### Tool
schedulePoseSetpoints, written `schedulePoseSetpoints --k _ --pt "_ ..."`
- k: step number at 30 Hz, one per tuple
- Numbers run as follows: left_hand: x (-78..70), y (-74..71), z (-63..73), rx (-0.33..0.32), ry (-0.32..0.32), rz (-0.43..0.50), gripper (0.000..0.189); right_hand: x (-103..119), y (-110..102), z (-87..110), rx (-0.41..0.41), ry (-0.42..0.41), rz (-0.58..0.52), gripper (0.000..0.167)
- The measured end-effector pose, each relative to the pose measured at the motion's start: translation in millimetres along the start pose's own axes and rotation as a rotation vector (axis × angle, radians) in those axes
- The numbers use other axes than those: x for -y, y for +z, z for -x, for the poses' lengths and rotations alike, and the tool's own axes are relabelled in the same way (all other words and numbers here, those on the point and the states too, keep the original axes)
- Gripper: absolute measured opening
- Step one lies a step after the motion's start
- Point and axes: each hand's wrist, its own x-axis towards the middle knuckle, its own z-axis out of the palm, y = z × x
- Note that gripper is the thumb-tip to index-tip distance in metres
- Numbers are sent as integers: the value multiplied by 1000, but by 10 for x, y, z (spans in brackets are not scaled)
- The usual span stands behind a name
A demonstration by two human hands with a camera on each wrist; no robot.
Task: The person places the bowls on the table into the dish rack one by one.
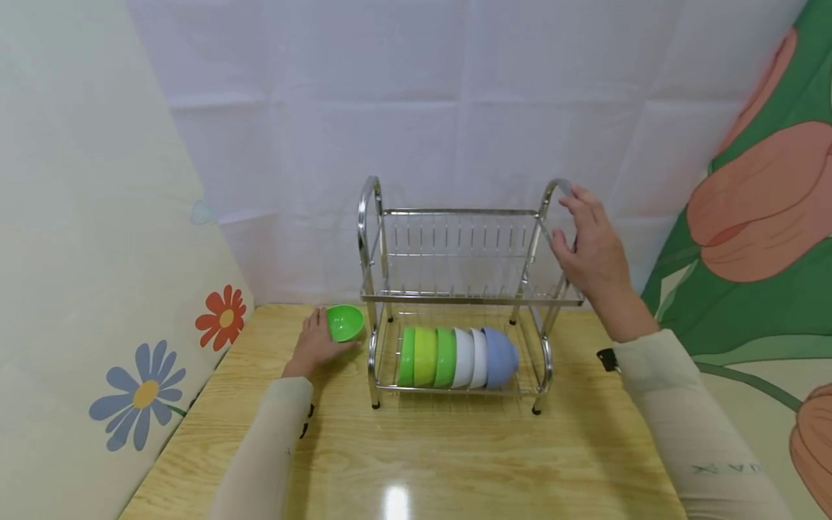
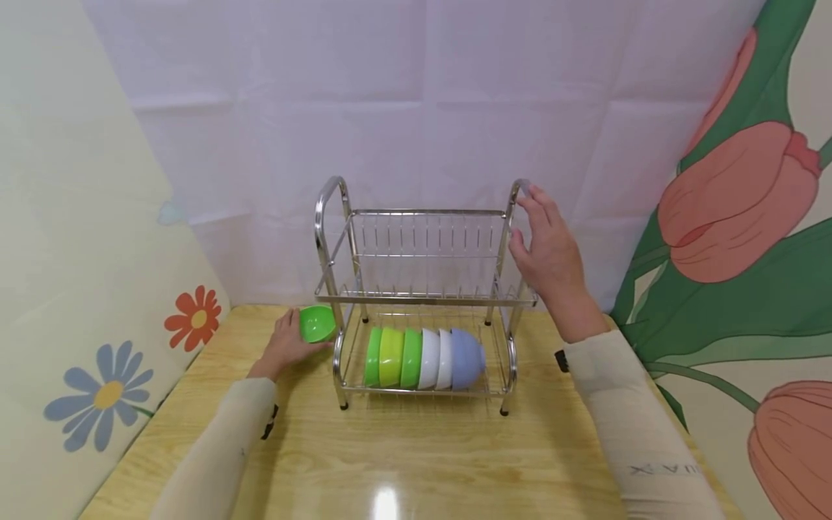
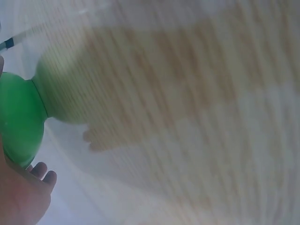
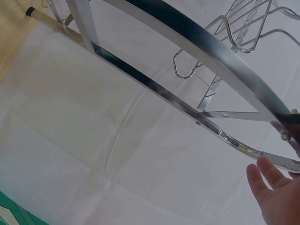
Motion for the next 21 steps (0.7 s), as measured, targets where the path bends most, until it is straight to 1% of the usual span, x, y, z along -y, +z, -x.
schedulePoseSetpoints --k 3,12,19,21 --pt "17 19 0 11 -9 10 126 10 -5 6 3 5 -5 51" --pt "14 19 -11 39 -57 95 131 -8 0 -1 -17 -7 -15 49" --pt "32 22 -3 20 -82 136 134 16 -9 4 0 1 -23 49" --pt "36 8 5 18 -81 140 136 19 -10 7 0 2 -22 49"
